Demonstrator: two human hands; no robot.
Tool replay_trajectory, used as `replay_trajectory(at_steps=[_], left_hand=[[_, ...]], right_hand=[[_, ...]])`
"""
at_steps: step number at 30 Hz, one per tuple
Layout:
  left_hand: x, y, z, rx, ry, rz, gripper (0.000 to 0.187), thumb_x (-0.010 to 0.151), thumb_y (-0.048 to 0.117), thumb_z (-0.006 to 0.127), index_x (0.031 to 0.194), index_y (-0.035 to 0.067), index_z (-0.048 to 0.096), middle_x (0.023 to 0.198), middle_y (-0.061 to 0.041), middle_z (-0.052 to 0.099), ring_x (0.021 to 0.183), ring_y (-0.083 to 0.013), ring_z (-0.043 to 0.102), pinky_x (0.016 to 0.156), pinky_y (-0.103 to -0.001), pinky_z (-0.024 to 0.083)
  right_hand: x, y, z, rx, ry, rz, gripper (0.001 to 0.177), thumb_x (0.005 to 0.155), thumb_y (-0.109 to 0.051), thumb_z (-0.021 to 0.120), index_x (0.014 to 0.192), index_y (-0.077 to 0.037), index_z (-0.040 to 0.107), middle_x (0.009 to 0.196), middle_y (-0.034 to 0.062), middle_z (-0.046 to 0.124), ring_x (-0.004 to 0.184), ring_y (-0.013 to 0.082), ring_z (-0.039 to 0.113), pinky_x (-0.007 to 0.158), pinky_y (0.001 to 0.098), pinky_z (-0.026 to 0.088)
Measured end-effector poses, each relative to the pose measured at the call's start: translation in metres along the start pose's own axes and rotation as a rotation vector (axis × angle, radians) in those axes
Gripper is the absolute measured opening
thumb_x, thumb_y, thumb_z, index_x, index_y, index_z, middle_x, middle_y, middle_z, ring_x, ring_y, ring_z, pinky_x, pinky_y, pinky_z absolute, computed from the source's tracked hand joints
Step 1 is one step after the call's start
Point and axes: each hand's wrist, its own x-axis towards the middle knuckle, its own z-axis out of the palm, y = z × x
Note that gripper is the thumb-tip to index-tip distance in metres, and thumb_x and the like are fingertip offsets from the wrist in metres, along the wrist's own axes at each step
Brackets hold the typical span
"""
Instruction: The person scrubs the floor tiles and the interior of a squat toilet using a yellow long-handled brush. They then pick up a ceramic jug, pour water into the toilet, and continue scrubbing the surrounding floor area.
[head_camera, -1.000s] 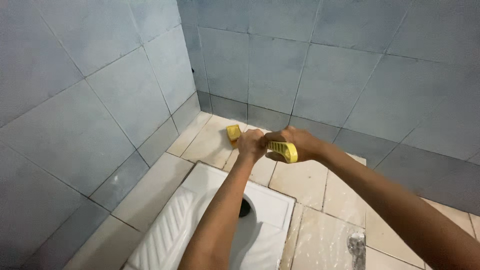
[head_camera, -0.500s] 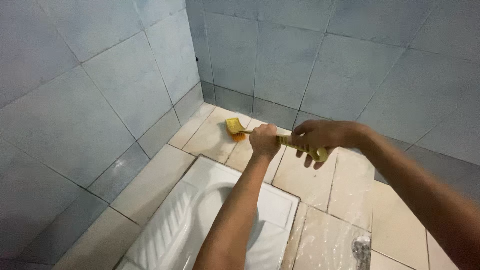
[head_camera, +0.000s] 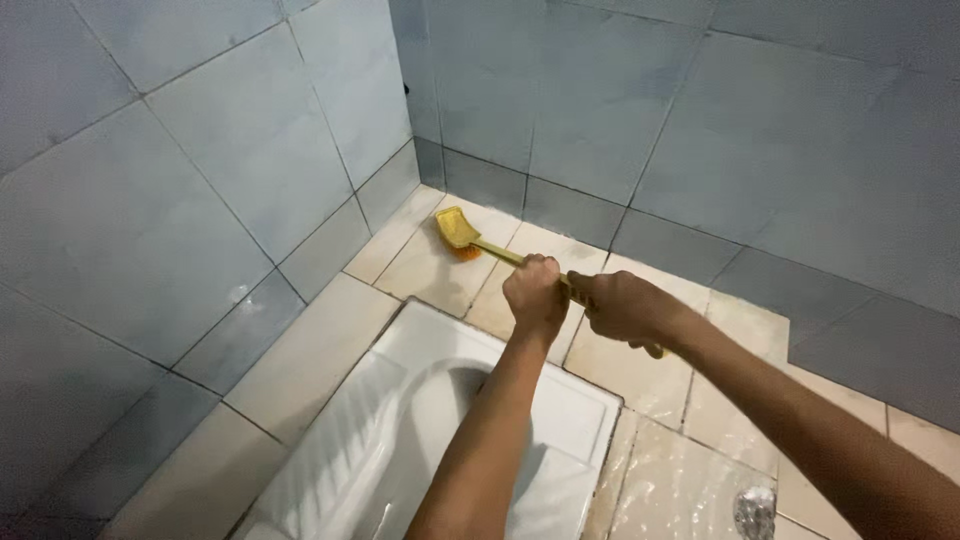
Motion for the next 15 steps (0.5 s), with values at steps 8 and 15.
replay_trajectory(at_steps=[8, 15], left_hand=[[-0.011, -0.003, -0.042, 0.083, -0.264, -0.102, 0.046, 0.088, 0.018, 0.066, 0.128, -0.002, 0.057, 0.137, -0.02, 0.058, 0.137, -0.0338, 0.046, 0.11, -0.062, 0.032], [-0.017, -0.016, -0.082, 0.144, -0.329, -0.115, 0.08, 0.091, 0.01, 0.057, 0.163, 0.005, 0.023, 0.172, -0.011, 0.022, 0.16, -0.0245, 0.02, 0.128, -0.053, 0.012]], right_hand=[[-0.001, -0.006, 0.042, -0.318, 0.282, -0.059, 0.063, 0.097, -0.009, 0.048, 0.157, -0.024, 0.039, 0.06, 0.0105, 0.067, 0.041, 0.0193, 0.064, 0.04, 0.037, 0.057], [-0.002, -0.034, 0.045, -0.316, 0.201, -0.041, 0.061, 0.101, -0.024, 0.052, 0.159, -0.021, 0.033, 0.065, 0.0119, 0.07, 0.045, 0.0192, 0.065, 0.042, 0.0365, 0.057]])
